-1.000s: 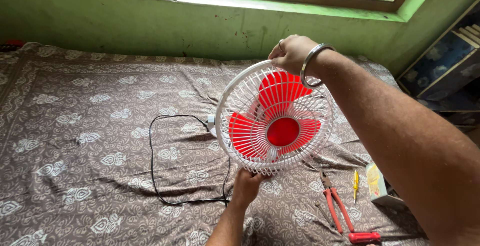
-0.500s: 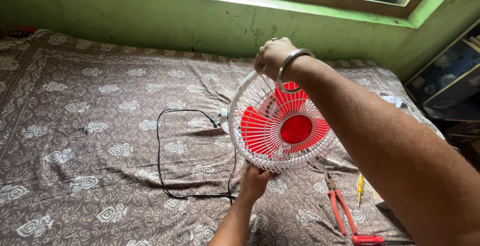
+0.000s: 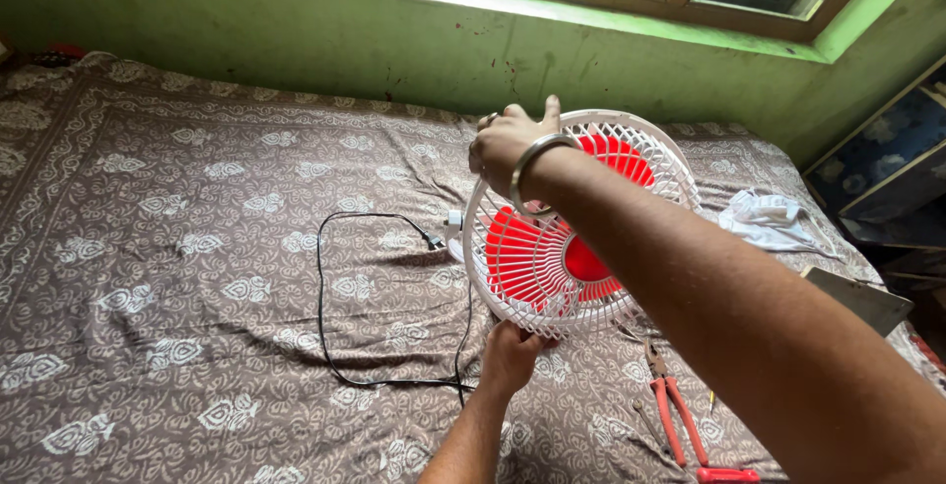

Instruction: The person assembles a small electric fan by attaching the motor housing to the fan blades, securing it with a screw, and then attaching the front protective grill. The person uses a screwdriver to tighten the central screw and adjusts the fan head.

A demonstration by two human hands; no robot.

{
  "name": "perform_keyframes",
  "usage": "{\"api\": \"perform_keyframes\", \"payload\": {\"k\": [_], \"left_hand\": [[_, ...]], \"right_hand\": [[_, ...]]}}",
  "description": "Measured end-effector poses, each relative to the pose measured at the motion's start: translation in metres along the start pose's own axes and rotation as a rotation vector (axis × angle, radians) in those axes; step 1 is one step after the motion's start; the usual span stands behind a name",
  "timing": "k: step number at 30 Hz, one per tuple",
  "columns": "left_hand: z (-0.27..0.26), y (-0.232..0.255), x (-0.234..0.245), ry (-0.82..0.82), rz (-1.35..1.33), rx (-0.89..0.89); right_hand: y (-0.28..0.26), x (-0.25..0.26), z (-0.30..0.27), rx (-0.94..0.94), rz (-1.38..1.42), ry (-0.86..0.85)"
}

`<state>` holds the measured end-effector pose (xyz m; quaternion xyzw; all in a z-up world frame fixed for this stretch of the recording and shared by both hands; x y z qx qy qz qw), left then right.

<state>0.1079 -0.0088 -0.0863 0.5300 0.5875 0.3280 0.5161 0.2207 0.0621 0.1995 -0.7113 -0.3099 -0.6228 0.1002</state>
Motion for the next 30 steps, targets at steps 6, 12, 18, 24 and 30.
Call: {"api": "perform_keyframes", "payload": {"k": [6, 12, 18, 24, 30], "left_hand": [[0.003, -0.004, 0.002, 0.006, 0.001, -0.003], [0.023, -0.02, 0.016, 0.076, 0.185, -0.05], [0.023, -0.018, 0.15, 0.612, -0.357, 0.02], [-0.013, 0.089, 0.103, 0.522, -0.078, -0.458], [-0.019, 0.114, 0.057, 0.399, 0.176, -0.455]], "right_hand": [[-0.004, -0.007, 0.003, 0.0, -0.058, -0.017], [-0.006, -0.005, 0.0, 0.061, -0.106, 0.058], [0.082, 0.034, -0.039, 0.067, -0.037, 0.696], [0.241, -0.071, -0.098, -0.376, 0.769, 0.543], [0.27, -0.153, -0.108, -0.208, 1.025, 0.688]]}}
Point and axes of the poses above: each hand's wrist, its own z-axis towards the middle knuckle, its own x-axis out of the back of the hand, y = z × x, the point moved 9 cm from there along z, towards the middle knuckle, and after that the axes turned 8 degrees about x, right-handed, at the moved point
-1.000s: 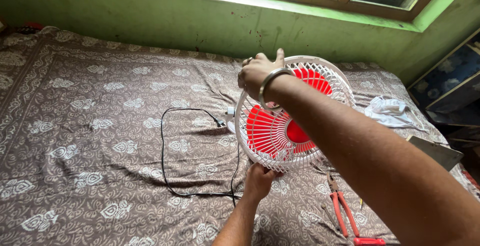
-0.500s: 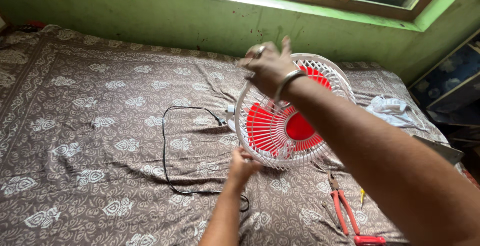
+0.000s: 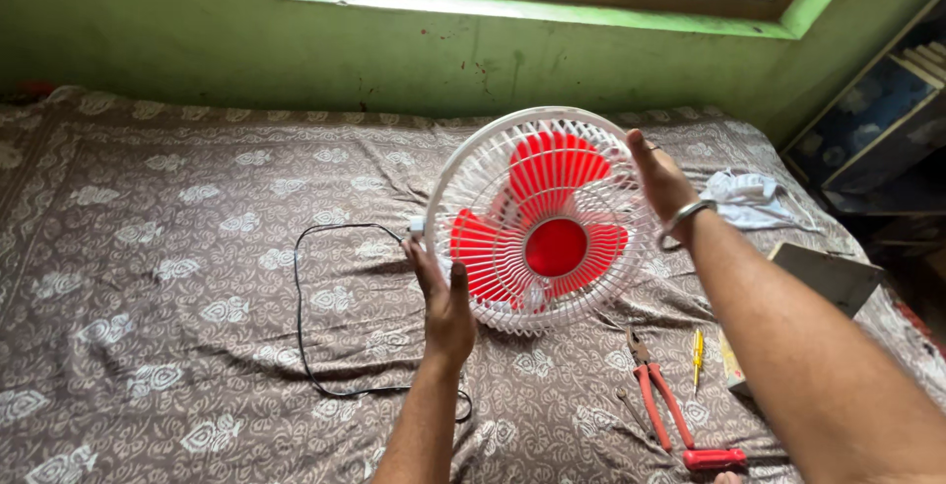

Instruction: The person assembles a small electric fan by attaching the motor housing to the fan blades, securing it with a screw, and then attaching the front protective grill. The person uses a screwdriver to tighten the central screw and adjusts the fan head.

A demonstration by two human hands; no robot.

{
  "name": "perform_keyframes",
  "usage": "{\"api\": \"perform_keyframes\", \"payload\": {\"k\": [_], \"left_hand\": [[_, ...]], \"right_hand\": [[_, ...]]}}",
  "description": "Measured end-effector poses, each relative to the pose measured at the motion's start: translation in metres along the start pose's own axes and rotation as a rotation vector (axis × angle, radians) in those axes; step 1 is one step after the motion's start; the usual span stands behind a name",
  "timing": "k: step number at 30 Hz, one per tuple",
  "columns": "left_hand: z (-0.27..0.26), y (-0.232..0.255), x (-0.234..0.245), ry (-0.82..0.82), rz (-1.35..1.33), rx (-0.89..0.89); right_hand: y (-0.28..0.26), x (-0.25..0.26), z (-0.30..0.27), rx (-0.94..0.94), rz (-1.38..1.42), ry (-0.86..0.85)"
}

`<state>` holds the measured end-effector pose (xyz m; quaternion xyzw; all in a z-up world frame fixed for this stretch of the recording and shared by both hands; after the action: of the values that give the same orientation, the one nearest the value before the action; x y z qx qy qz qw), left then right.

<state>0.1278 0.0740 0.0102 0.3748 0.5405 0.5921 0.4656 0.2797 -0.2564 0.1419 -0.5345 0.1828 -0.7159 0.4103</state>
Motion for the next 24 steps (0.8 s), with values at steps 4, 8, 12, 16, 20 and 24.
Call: {"api": "perform_keyframes", "payload": {"k": [4, 8, 12, 16, 20, 24], "left_hand": [[-0.004, -0.015, -0.001, -0.007, -0.067, 0.112], [-0.001, -0.022, 0.003, -0.006, -0.07, 0.089], [0.002, -0.016, 0.005, 0.025, -0.003, 0.069], [0.001, 0.042, 0.02, 0.165, 0.279, -0.107], [0.019, 0.116, 0.003, 0.136, 0.782, -0.408], [0.022, 0.14, -0.027, -0.063, 1.142, -0.538]], "right_hand": [[-0.015, -0.011, -0.009, -0.042, 0.105, 0.087], [-0.018, -0.007, -0.015, -0.121, 0.058, 0.175], [0.004, -0.011, -0.007, -0.157, -0.034, 0.086], [-0.034, 0.011, -0.024, 0.126, -0.004, 0.239], [-0.052, 0.009, -0.057, 0.082, -0.136, 0.258], [-0.081, -0.016, -0.074, 0.383, -0.376, 0.205]]}}
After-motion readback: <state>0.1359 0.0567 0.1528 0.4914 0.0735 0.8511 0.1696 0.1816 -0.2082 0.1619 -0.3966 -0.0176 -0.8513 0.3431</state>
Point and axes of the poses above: each hand's wrist, its own z-axis towards the middle knuckle, its own x-axis out of the back of the hand, y = z × x, the point moved 9 cm from there along z, towards the middle knuckle, and after that the axes turned 8 degrees about x, right-handed, at the moved point
